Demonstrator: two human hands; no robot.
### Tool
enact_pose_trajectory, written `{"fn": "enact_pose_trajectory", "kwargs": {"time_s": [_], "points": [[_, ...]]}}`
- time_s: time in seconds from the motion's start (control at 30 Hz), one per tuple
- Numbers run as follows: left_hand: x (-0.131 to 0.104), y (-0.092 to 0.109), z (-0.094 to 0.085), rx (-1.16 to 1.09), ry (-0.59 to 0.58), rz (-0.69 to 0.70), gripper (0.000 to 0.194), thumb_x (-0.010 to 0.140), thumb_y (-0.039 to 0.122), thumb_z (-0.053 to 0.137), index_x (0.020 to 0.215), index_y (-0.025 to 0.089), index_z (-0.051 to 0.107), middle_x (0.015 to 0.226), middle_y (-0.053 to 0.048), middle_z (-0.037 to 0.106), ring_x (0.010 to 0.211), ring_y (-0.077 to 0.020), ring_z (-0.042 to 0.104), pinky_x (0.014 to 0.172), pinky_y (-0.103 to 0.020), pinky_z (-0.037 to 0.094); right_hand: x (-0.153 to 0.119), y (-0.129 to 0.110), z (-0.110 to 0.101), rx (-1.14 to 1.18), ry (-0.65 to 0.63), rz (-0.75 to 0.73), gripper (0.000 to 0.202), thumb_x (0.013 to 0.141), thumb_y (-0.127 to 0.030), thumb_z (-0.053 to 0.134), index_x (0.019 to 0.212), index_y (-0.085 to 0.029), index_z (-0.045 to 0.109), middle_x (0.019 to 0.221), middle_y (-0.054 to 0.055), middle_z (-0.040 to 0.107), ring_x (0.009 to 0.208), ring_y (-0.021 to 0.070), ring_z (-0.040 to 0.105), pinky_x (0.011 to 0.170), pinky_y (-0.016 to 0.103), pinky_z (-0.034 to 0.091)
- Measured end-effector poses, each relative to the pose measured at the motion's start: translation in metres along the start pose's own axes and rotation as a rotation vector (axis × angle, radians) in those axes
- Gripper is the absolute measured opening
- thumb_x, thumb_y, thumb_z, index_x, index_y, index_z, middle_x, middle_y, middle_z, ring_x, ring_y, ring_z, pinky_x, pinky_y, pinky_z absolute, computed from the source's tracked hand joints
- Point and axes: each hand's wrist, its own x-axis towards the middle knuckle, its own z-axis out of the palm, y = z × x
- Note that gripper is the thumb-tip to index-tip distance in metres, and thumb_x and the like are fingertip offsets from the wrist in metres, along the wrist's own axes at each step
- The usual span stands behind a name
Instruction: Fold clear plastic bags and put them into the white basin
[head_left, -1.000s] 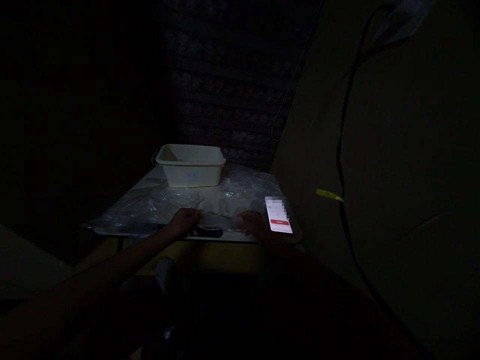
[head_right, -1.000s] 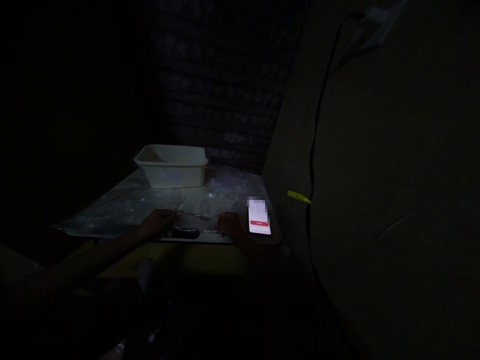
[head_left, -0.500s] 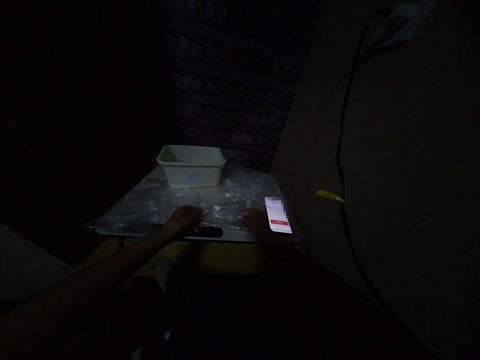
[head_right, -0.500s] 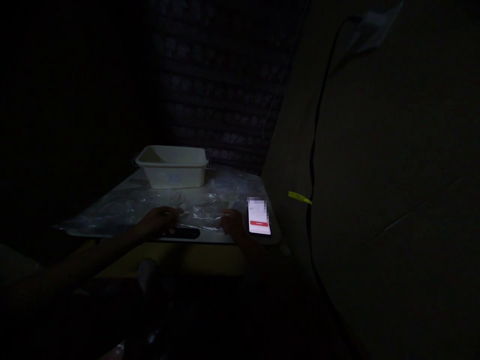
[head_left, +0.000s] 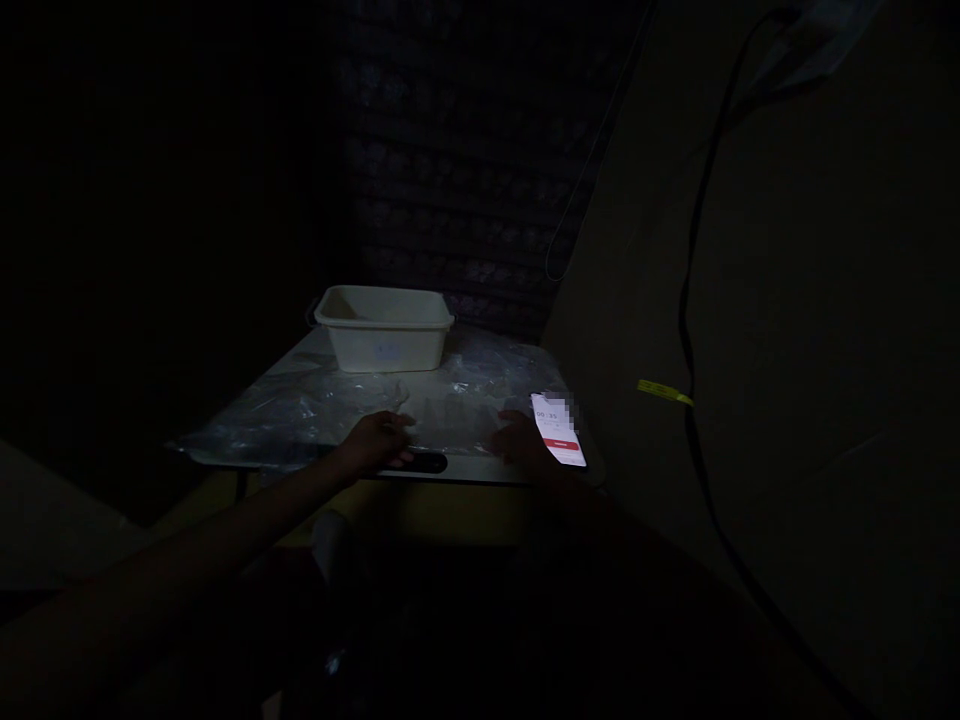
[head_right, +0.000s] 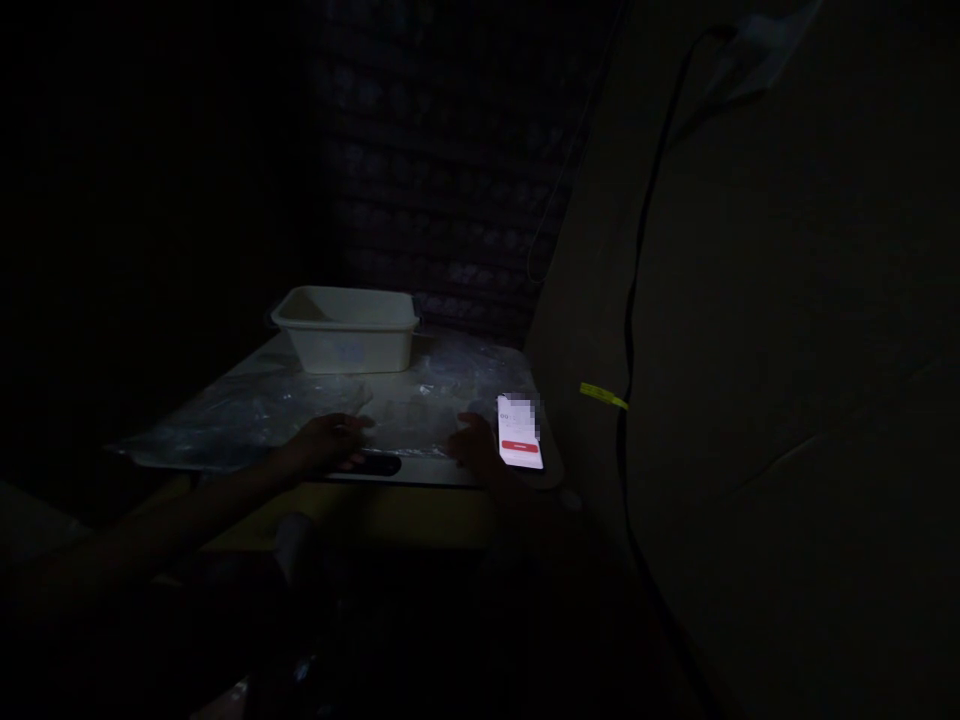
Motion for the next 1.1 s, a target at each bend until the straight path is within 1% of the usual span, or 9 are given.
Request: {"fn": "enact_pose_trajectory", "kwargs": {"time_s": [0.13, 0.23, 0.4, 0.5, 0.6, 0.7, 0.8, 0.93, 1.1], "points": [[-0.001, 0.003, -0.001, 0.073, 0.037, -0.006, 0.026, 0.061, 0.014, 0.053, 0.085, 0.013, 0.044, 0.053, 0.002, 0.055, 0.046, -0.0108, 0.056, 0.043, -0.020, 0.044, 0.003, -0.001, 0.001, -0.070, -0.032, -0.029, 0.033, 0.056, -0.010, 0.050, 0.087, -0.015, 0.043, 0.044, -0.006, 0.051, 0.037, 0.0068, 0.047, 0.033, 0.016, 0.034], [-0.003, 0.006, -0.002, 0.151, 0.059, 0.011, 0.020, 0.061, 0.014, 0.051, 0.080, 0.013, 0.044, 0.048, 0.003, 0.052, 0.044, -0.0105, 0.055, 0.041, -0.019, 0.042, 0.007, -0.001, 0.003, -0.162, 0.003, -0.042, 0.034, 0.054, -0.009, 0.051, 0.087, -0.015, 0.043, 0.044, -0.007, 0.050, 0.035, 0.0056, 0.043, 0.033, 0.016, 0.032], [-0.002, 0.005, -0.003, 0.332, 0.043, 0.046, 0.015, 0.062, 0.018, 0.048, 0.076, 0.015, 0.043, 0.050, 0.003, 0.053, 0.043, -0.0117, 0.054, 0.040, -0.020, 0.040, 0.007, 0.005, 0.002, -0.227, -0.018, -0.133, 0.049, 0.051, -0.010, 0.052, 0.098, -0.018, 0.039, 0.058, -0.005, 0.053, 0.049, 0.0085, 0.050, 0.042, 0.019, 0.038], [0.000, 0.006, -0.003, 0.630, 0.112, 0.171, 0.017, 0.061, 0.027, 0.050, 0.075, 0.016, 0.048, 0.054, 0.001, 0.055, 0.047, -0.0137, 0.054, 0.043, -0.022, 0.039, 0.000, 0.002, 0.000, -0.453, 0.039, -0.205, 0.053, 0.051, -0.010, 0.052, 0.101, -0.017, 0.039, 0.070, -0.001, 0.054, 0.060, 0.0112, 0.052, 0.052, 0.024, 0.042], [0.001, 0.009, -0.001, 0.925, 0.215, 0.375, 0.023, 0.064, 0.032, 0.047, 0.078, 0.016, 0.053, 0.065, -0.004, 0.059, 0.061, -0.0171, 0.056, 0.053, -0.025, 0.041, -0.009, -0.009, -0.001, -0.747, 0.120, -0.311, 0.049, 0.054, -0.014, 0.051, 0.102, -0.017, 0.043, 0.090, 0.007, 0.052, 0.080, 0.0180, 0.050, 0.065, 0.030, 0.042], [0.005, 0.010, 0.007, 1.033, 0.151, 0.592, 0.029, 0.070, 0.027, 0.038, 0.091, 0.013, 0.052, 0.088, -0.009, 0.058, 0.078, -0.0185, 0.054, 0.067, -0.027, 0.040, -0.015, -0.021, 0.004, -0.941, 0.143, -0.449, 0.040, 0.062, -0.018, 0.045, 0.101, -0.015, 0.047, 0.101, 0.009, 0.048, 0.094, 0.0209, 0.043, 0.076, 0.032, 0.038], [0.013, 0.007, 0.021, 1.101, 0.048, 0.758, 0.035, 0.072, 0.017, 0.032, 0.103, 0.009, 0.046, 0.105, -0.012, 0.050, 0.097, -0.0182, 0.045, 0.082, -0.028, 0.034, -0.013, -0.025, 0.016, -1.021, 0.061, -0.605, 0.038, 0.067, -0.012, 0.035, 0.103, -0.012, 0.047, 0.103, 0.009, 0.048, 0.095, 0.0173, 0.043, 0.082, 0.028, 0.035], [0.025, 0.000, 0.038, 1.255, -0.014, 0.808, 0.037, 0.075, 0.020, 0.033, 0.108, 0.006, 0.041, 0.114, -0.017, 0.042, 0.107, -0.0215, 0.036, 0.088, -0.034, 0.027, -0.002, -0.016, 0.034, -1.114, -0.037, -0.737, 0.041, 0.071, -0.011, 0.029, 0.111, -0.006, 0.040, 0.114, 0.012, 0.042, 0.106, 0.0166, 0.035, 0.088, 0.027, 0.029], [0.029, -0.008, 0.042, 1.378, -0.001, 0.753, 0.041, 0.079, 0.027, 0.026, 0.112, 0.006, 0.037, 0.118, -0.018, 0.038, 0.112, -0.0237, 0.029, 0.088, -0.039, 0.024, 0.006, -0.001, 0.038, -1.241, -0.123, -0.742, 0.045, 0.079, -0.027, 0.024, 0.116, -0.004, 0.033, 0.122, 0.016, 0.034, 0.114, 0.0206, 0.026, 0.092, 0.035, 0.022]]}}
